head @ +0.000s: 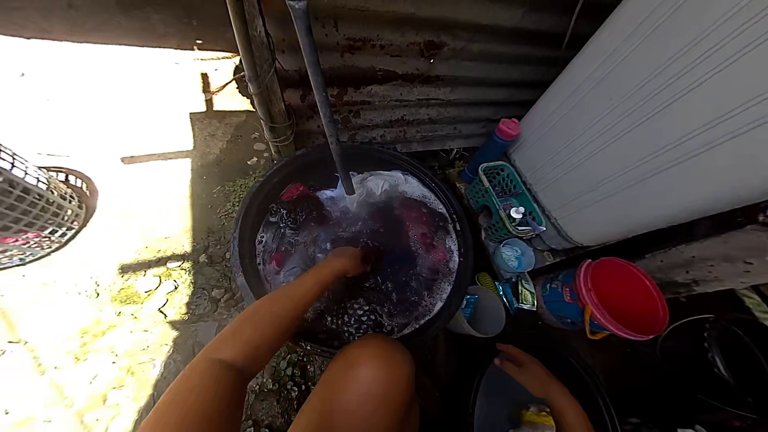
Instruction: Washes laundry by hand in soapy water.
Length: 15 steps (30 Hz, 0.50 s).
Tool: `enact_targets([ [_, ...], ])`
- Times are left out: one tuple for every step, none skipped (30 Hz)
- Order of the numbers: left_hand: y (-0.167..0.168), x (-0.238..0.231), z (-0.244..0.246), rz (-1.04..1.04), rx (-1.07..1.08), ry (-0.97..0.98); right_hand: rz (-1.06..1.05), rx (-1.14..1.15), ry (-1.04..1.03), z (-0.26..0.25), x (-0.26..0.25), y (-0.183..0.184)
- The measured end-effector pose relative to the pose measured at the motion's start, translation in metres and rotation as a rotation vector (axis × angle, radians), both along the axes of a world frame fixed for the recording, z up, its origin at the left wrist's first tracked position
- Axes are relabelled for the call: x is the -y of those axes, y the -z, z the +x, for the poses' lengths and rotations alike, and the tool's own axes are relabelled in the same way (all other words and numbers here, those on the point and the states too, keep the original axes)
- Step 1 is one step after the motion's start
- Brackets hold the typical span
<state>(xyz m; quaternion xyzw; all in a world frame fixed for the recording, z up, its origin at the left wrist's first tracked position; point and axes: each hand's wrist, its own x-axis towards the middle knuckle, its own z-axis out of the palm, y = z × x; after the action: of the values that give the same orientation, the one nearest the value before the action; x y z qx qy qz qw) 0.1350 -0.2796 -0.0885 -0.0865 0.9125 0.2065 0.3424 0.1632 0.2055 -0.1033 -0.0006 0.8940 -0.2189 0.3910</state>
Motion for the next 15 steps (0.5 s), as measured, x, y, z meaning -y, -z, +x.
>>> enact_targets([
  [-0.027,0.006,0.001,0.031,-0.095,0.003,-0.084,-0.044,-0.031,-0.007,0.025,-0.016],
  [-0.059,0.012,0.001,0.064,-0.195,0.006,-0.148,-0.084,-0.072,-0.015,0.051,-0.033],
  [-0.092,0.017,0.002,0.095,-0.314,0.009,-0.188,-0.122,-0.109,-0.023,0.079,-0.050],
  [-0.123,0.022,0.003,0.139,-0.457,0.011,-0.227,-0.167,-0.148,-0.030,0.107,-0.066],
  [-0.156,0.025,0.006,0.194,-0.588,0.009,-0.271,-0.212,-0.188,-0.037,0.135,-0.079],
  [-0.185,0.026,0.009,0.254,-0.709,0.004,-0.323,-0.249,-0.217,-0.043,0.162,-0.089],
  [-0.212,0.026,0.013,0.309,-0.812,0.000,-0.371,-0.277,-0.237,-0.047,0.189,-0.094],
  [-0.235,0.025,0.017,0.362,-0.914,-0.005,-0.416,-0.310,-0.251,-0.051,0.215,-0.094],
  [-0.254,0.026,0.021,0.414,-1.018,-0.003,-0.446,-0.335,-0.251,-0.054,0.241,-0.092],
  [-0.269,0.028,0.024,0.477,-1.125,0.004,-0.466,-0.351,-0.241,-0.057,0.265,-0.087],
  [-0.281,0.031,0.026,0.553,-1.215,0.006,-0.497,-0.364,-0.211,-0.060,0.286,-0.081],
  [-0.292,0.034,0.030,0.622,-1.288,-0.013,-0.542,-0.352,-0.154,-0.062,0.304,-0.076],
  [-0.298,0.038,0.035,0.670,-1.347,-0.061,-0.598,-0.317,-0.070,-0.061,0.315,-0.074],
  [-0.300,0.044,0.041,0.682,-1.403,-0.124,-0.639,-0.289,0.007,-0.059,0.319,-0.077],
  [-0.298,0.055,0.048,0.653,-1.443,-0.190,-0.693,-0.282,0.047,-0.059,0.317,-0.082],
])
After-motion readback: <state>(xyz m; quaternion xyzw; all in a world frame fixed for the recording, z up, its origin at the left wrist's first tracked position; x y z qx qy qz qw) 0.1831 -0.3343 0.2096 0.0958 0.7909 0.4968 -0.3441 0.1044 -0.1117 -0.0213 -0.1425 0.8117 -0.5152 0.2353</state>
